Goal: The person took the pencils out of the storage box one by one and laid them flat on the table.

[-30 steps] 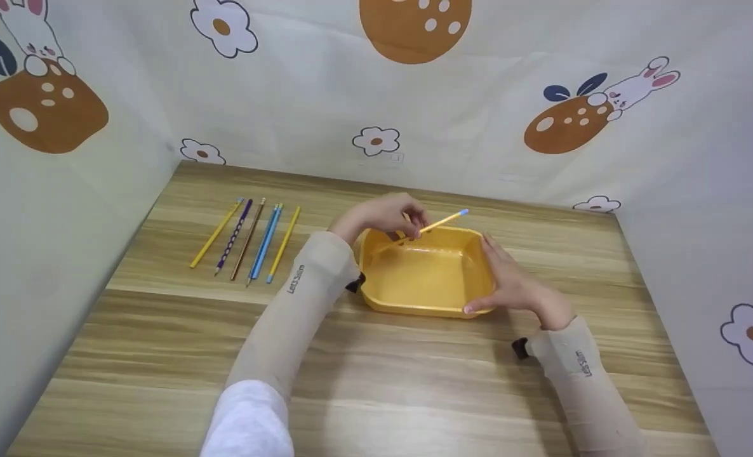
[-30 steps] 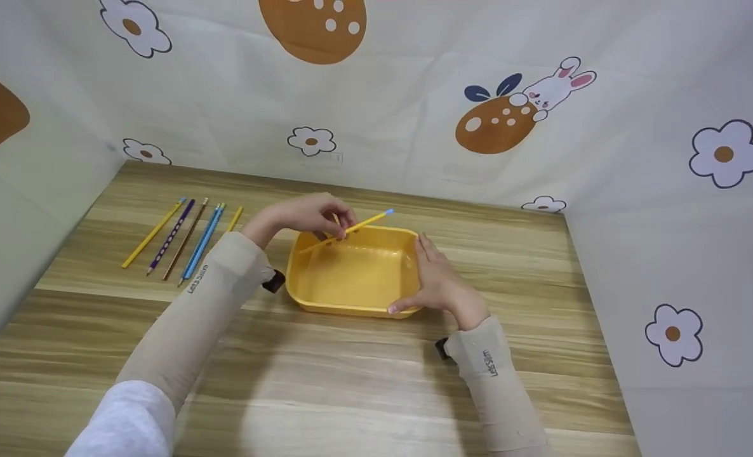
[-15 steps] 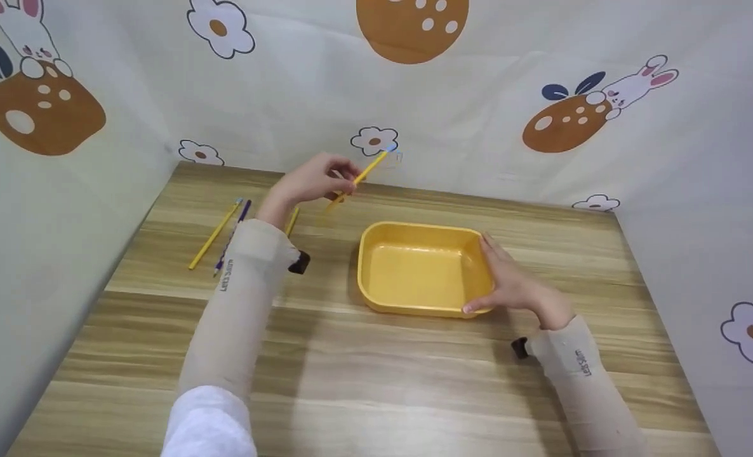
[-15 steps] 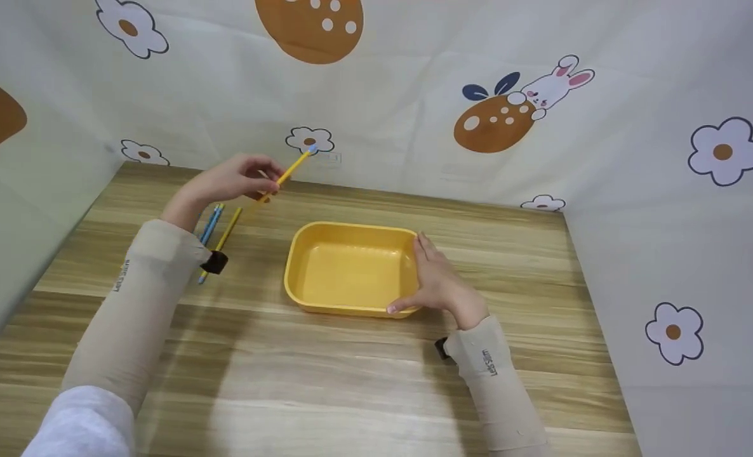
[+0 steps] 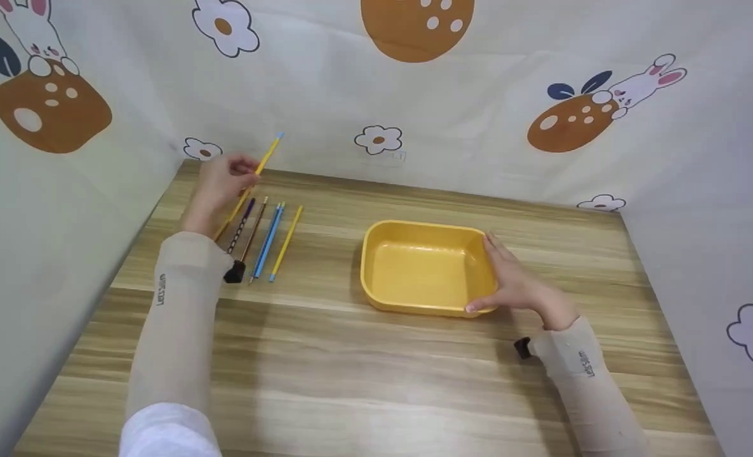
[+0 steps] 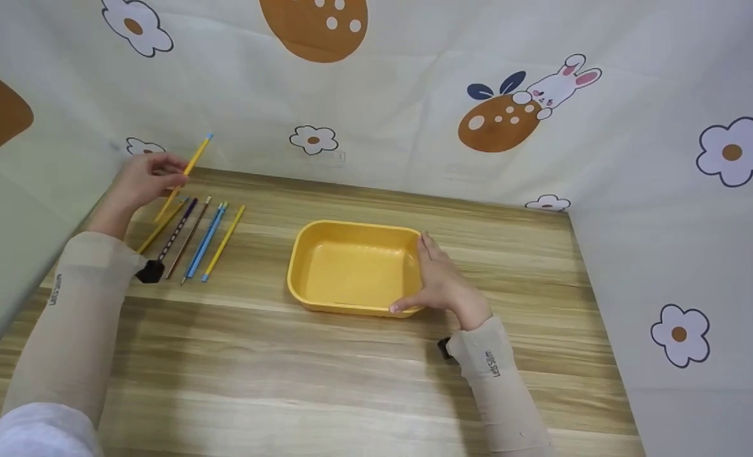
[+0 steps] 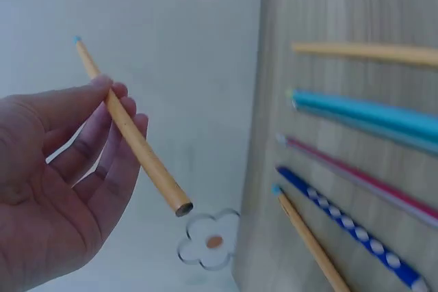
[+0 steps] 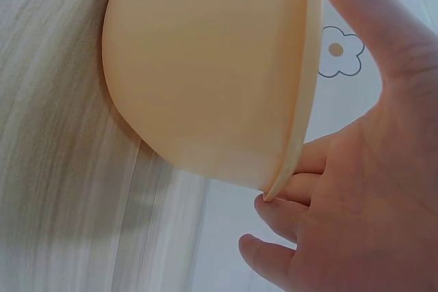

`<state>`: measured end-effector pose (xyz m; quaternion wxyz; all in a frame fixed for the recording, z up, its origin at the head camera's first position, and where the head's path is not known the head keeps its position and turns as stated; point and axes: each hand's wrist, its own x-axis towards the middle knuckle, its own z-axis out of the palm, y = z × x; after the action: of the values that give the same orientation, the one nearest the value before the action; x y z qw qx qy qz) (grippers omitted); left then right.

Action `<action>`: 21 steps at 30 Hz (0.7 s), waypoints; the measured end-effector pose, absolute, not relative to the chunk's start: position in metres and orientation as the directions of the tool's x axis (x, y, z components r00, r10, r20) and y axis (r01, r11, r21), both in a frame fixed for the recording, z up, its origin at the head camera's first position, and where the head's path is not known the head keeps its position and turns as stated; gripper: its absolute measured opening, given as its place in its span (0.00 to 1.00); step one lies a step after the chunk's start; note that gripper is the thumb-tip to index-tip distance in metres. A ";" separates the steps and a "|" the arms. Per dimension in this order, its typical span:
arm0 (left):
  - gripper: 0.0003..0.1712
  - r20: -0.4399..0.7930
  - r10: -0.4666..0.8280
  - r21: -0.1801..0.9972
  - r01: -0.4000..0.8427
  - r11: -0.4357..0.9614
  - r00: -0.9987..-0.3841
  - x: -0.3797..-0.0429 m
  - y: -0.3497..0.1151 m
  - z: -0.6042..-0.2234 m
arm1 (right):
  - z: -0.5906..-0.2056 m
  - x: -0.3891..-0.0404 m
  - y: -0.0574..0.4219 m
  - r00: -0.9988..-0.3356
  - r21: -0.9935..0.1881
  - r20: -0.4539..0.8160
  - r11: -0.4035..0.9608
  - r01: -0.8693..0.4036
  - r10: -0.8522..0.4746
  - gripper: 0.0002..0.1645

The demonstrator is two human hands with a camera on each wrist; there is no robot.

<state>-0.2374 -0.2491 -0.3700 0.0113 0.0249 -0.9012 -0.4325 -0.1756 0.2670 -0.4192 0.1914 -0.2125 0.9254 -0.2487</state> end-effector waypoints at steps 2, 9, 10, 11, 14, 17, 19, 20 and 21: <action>0.16 -0.005 -0.116 0.762 -0.079 0.642 -0.993 -0.236 -0.261 -0.375 | -0.419 -0.176 0.268 -0.837 -0.537 -0.250 0.789 -0.298 -0.487 0.86; 0.17 -0.072 -0.271 0.696 -0.242 0.675 -0.960 -0.229 -0.290 -0.397 | -0.419 -0.175 0.268 -0.842 -0.529 -0.248 0.795 -0.297 -0.479 0.86; 0.17 -0.077 -0.289 0.685 -0.261 0.680 -0.954 -0.227 -0.294 -0.400 | -0.419 -0.175 0.268 -0.842 -0.528 -0.250 0.796 -0.296 -0.478 0.86; 0.18 -0.089 -0.306 0.675 -0.284 0.681 -0.948 -0.225 -0.297 -0.402 | -0.420 -0.174 0.267 -0.841 -0.528 -0.254 0.797 -0.293 -0.478 0.86; 0.19 -0.128 -0.346 0.639 -0.344 0.688 -0.930 -0.222 -0.305 -0.412 | -0.419 -0.174 0.267 -0.842 -0.532 -0.256 0.796 -0.288 -0.475 0.86; 0.19 -0.163 -0.374 0.607 -0.392 0.691 -0.913 -0.220 -0.312 -0.424 | -0.417 -0.174 0.267 -0.845 -0.531 -0.255 0.799 -0.283 -0.469 0.87; 0.19 -0.191 -0.386 0.589 -0.420 0.690 -0.902 -0.218 -0.316 -0.433 | -0.417 -0.174 0.267 -0.845 -0.534 -0.253 0.796 -0.285 -0.472 0.86; 0.19 -0.202 -0.390 0.578 -0.431 0.693 -0.898 -0.217 -0.318 -0.436 | -0.417 -0.174 0.267 -0.845 -0.532 -0.254 0.798 -0.284 -0.470 0.87; 0.19 -0.213 -0.394 0.569 -0.441 0.694 -0.894 -0.216 -0.319 -0.439 | -0.417 -0.174 0.267 -0.846 -0.529 -0.256 0.800 -0.283 -0.469 0.87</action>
<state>-0.2165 -0.3188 -0.4389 -0.0373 0.2269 -0.9197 -0.3183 -0.1740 0.2669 -0.4172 0.1906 -0.2023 0.9293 -0.2431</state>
